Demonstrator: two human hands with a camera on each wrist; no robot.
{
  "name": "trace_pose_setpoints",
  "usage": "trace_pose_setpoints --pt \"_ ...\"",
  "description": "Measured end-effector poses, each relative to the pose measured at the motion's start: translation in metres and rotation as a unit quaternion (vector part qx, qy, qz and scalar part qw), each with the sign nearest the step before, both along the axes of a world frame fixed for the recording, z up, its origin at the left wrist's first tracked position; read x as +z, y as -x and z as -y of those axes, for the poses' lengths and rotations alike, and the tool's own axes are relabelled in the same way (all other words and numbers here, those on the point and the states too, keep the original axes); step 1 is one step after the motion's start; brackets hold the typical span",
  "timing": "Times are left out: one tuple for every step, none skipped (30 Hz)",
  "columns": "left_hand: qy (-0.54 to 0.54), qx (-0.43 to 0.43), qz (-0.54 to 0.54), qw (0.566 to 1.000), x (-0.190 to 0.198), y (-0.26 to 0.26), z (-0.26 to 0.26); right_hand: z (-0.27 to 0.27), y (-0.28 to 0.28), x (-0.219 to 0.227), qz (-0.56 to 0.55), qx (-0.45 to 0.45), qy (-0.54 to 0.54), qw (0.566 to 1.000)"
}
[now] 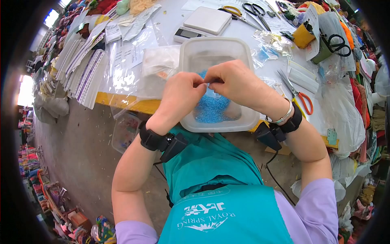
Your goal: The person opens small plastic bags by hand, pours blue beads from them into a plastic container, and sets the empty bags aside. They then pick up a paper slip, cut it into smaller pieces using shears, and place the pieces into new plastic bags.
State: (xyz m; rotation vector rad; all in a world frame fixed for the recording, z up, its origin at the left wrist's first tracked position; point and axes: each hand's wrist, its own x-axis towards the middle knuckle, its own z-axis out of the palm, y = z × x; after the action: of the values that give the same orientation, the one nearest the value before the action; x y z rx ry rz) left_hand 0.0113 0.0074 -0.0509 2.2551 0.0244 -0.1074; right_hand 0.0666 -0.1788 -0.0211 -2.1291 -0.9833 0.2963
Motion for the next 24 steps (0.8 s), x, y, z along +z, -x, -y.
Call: trace_pose_setpoints --pt "0.01 0.004 0.0 1.0 0.0 0.0 0.0 0.001 0.001 0.001 -0.013 -0.007 -0.009 1.0" --pt "0.02 0.009 -0.001 1.0 -0.001 0.001 0.0 0.002 0.002 0.002 -0.026 -0.014 -0.019 0.999" --pt "0.03 0.012 -0.001 0.999 -0.001 0.001 0.0 0.003 0.003 0.003 -0.029 -0.026 -0.026 0.999" --pt "0.045 0.011 0.002 0.999 -0.002 0.0 -0.001 0.006 0.003 0.005 -0.032 -0.039 -0.033 0.998" --pt "0.059 0.009 0.005 0.998 -0.003 0.0 -0.003 0.008 0.003 0.006 -0.035 -0.052 -0.039 0.997" --pt "0.074 0.006 0.009 0.997 -0.003 -0.001 -0.004 0.012 0.001 0.004 -0.033 -0.06 -0.032 0.997" --pt "0.087 0.015 0.004 0.996 -0.001 -0.001 -0.006 0.015 -0.003 -0.002 -0.031 -0.068 -0.024 0.997" --pt "0.1 0.023 -0.002 0.995 0.004 -0.001 -0.007 0.018 -0.005 -0.009 -0.03 -0.077 -0.016 0.996" --pt "0.113 0.032 -0.007 0.993 0.007 -0.002 -0.008 0.02 -0.005 -0.014 -0.02 -0.073 -0.017 0.997" --pt "0.127 0.038 -0.003 0.991 0.01 -0.002 -0.009 0.022 -0.003 -0.02 -0.01 -0.069 -0.018 0.997" --pt "0.141 0.044 0.0 0.989 0.011 -0.002 -0.01 0.022 0.0 -0.022 0.0 -0.064 -0.019 0.998" --pt "0.154 0.051 0.004 0.987 0.013 -0.002 -0.011 0.022 0.003 -0.021 -0.01 -0.063 -0.035 0.997" --pt "0.161 0.051 0.001 0.986 0.014 -0.002 -0.012 0.021 0.007 -0.019 -0.02 -0.061 -0.051 0.997" --pt "0.167 0.051 -0.001 0.985 0.016 -0.002 -0.012 0.021 0.009 -0.018 -0.03 -0.06 -0.066 0.996" --pt "0.174 0.051 -0.003 0.983 0.017 -0.003 -0.012 0.02 0.009 -0.019 -0.035 -0.07 -0.069 0.995" --pt "0.181 0.05 -0.004 0.982 0.018 -0.003 -0.012 0.02 0.008 -0.021 -0.039 -0.081 -0.071 0.993" --pt "0.189 0.049 -0.005 0.981 0.018 -0.003 -0.011 0.02 0.007 -0.023 -0.043 -0.091 -0.074 0.992" --pt "0.197 0.048 -0.007 0.979 0.019 -0.003 -0.011 0.021 0.005 -0.025 -0.066 -0.093 -0.085 0.99" --pt "0.211 0.047 -0.013 0.976 0.02 -0.004 -0.011 0.021 0.002 -0.028 -0.089 -0.094 -0.096 0.987" --pt "0.224 0.046 -0.02 0.973 0.022 -0.004 -0.011 0.021 0.001 -0.03 -0.113 -0.095 -0.107 0.983" --pt "0.237 0.045 -0.027 0.97 0.024 -0.003 -0.012 0.021 0.001 -0.027 -0.138 -0.101 -0.116 0.978" --pt "0.243 0.039 -0.022 0.969 0.024 -0.002 -0.013 0.021 0.001 -0.022 -0.162 -0.107 -0.125 0.973" --pt "0.249 0.032 -0.016 0.968 0.025 -0.002 -0.013 0.021 0.0 -0.018 -0.186 -0.114 -0.134 0.967" --pt "0.255 0.024 -0.011 0.967 0.025 -0.001 -0.013 0.022 -0.001 -0.016 -0.202 -0.118 -0.127 0.964"
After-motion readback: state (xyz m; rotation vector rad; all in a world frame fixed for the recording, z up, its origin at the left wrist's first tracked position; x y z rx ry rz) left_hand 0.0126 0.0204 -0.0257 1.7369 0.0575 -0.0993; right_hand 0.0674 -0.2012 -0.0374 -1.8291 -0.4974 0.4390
